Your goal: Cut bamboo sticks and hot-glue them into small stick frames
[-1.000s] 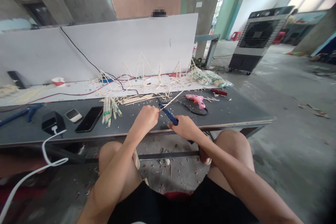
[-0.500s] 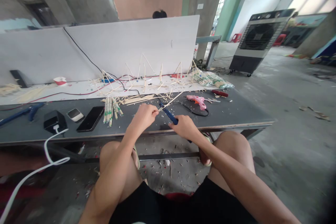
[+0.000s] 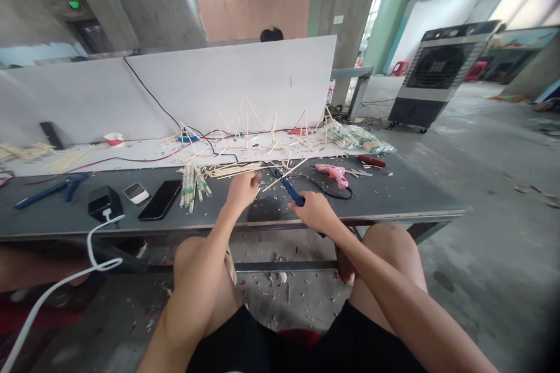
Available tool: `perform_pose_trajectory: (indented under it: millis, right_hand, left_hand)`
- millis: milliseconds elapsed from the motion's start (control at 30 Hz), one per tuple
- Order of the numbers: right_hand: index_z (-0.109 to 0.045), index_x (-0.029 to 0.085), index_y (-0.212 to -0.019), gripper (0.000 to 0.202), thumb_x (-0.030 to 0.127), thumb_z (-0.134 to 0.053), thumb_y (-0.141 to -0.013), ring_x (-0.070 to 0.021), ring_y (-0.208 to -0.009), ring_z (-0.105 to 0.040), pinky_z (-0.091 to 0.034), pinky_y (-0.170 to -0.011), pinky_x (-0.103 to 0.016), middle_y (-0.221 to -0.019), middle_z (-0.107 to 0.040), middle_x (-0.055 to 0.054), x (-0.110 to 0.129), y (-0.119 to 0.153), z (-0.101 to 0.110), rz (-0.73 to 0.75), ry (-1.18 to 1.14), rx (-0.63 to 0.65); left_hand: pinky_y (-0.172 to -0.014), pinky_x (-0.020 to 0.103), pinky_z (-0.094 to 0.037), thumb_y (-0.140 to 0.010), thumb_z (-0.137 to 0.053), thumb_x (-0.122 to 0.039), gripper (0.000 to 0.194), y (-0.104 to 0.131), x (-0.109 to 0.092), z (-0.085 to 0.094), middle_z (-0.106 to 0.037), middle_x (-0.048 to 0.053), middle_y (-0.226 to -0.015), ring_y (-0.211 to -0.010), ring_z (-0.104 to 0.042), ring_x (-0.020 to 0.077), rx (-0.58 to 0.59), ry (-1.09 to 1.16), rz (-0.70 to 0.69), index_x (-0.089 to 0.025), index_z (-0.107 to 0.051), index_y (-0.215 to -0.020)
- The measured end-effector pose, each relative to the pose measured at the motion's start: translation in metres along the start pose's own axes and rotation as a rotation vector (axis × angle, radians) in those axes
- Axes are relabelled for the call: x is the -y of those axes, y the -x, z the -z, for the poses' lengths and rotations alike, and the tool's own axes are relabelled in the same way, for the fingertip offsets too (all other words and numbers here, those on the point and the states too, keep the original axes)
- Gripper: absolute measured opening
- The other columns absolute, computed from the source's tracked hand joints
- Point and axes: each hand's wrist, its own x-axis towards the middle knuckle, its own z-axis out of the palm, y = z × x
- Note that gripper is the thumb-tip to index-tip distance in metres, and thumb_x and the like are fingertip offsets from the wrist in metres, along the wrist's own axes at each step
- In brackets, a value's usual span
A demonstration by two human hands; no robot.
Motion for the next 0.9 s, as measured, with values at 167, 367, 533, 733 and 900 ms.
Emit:
perform_pose_trajectory:
  millis: [167,367,533,733,900]
  right_hand:
    - [-0.063,0.019,-0.069,0.020,0.033,-0.061,-0.083,-0.0174,-0.059,-0.054,-0.030,-0.056,-0.028,-0.061,-0.063,-0.004,0.005,0.006,0.004,0.038,-0.079,-0.044]
    - [-0.055,0.020,-0.066,0.022,0.035,-0.060,-0.082,-0.0135,-0.055,-0.043,-0.027,-0.055,-0.027,-0.058,-0.055,0.000,0.010,0.013,0.004,0.060,-0.168,-0.081]
    - [-0.053,0.021,-0.066,0.023,0.035,-0.059,-0.083,-0.0135,-0.055,-0.042,-0.026,-0.055,-0.027,-0.058,-0.055,0.000,0.011,0.015,0.003,0.081,-0.162,-0.098]
    - [-0.058,0.020,-0.072,0.019,0.034,-0.057,-0.085,-0.0146,-0.055,-0.044,-0.025,-0.056,-0.027,-0.060,-0.058,-0.002,0.013,0.018,0.003,0.080,-0.097,-0.132]
    - [-0.059,0.019,-0.071,0.019,0.032,-0.056,-0.085,-0.0149,-0.056,-0.044,-0.025,-0.057,-0.028,-0.060,-0.058,-0.003,0.017,0.020,0.004,0.079,-0.086,-0.127]
  left_hand:
    - [-0.061,0.026,-0.041,-0.100,-0.044,-0.041,0.036,0.022,-0.038,-0.006,-0.069,0.006,-0.073,-0.063,-0.060,0.0174,-0.162,0.198,-0.284,-0.018,-0.069,-0.088]
    - [-0.065,0.027,-0.039,-0.100,-0.042,-0.025,0.028,0.024,-0.044,-0.005,-0.073,0.010,-0.086,-0.075,-0.066,0.0202,-0.272,0.009,-0.287,-0.018,-0.067,-0.090]
    - [-0.060,0.026,-0.034,-0.099,-0.041,-0.022,0.027,0.027,-0.054,0.002,-0.070,0.008,-0.078,-0.067,-0.063,0.0187,-0.278,-0.092,-0.258,-0.018,-0.064,-0.084]
    - [-0.054,0.027,-0.028,-0.098,-0.037,-0.022,0.031,0.028,-0.057,0.004,-0.064,0.005,-0.065,-0.057,-0.057,0.0169,-0.294,-0.136,-0.274,-0.018,-0.059,-0.076]
    - [-0.052,0.026,-0.026,-0.098,-0.039,-0.023,0.032,0.027,-0.056,0.005,-0.057,0.002,-0.055,-0.049,-0.050,0.0150,-0.316,-0.116,-0.291,-0.019,-0.054,-0.070]
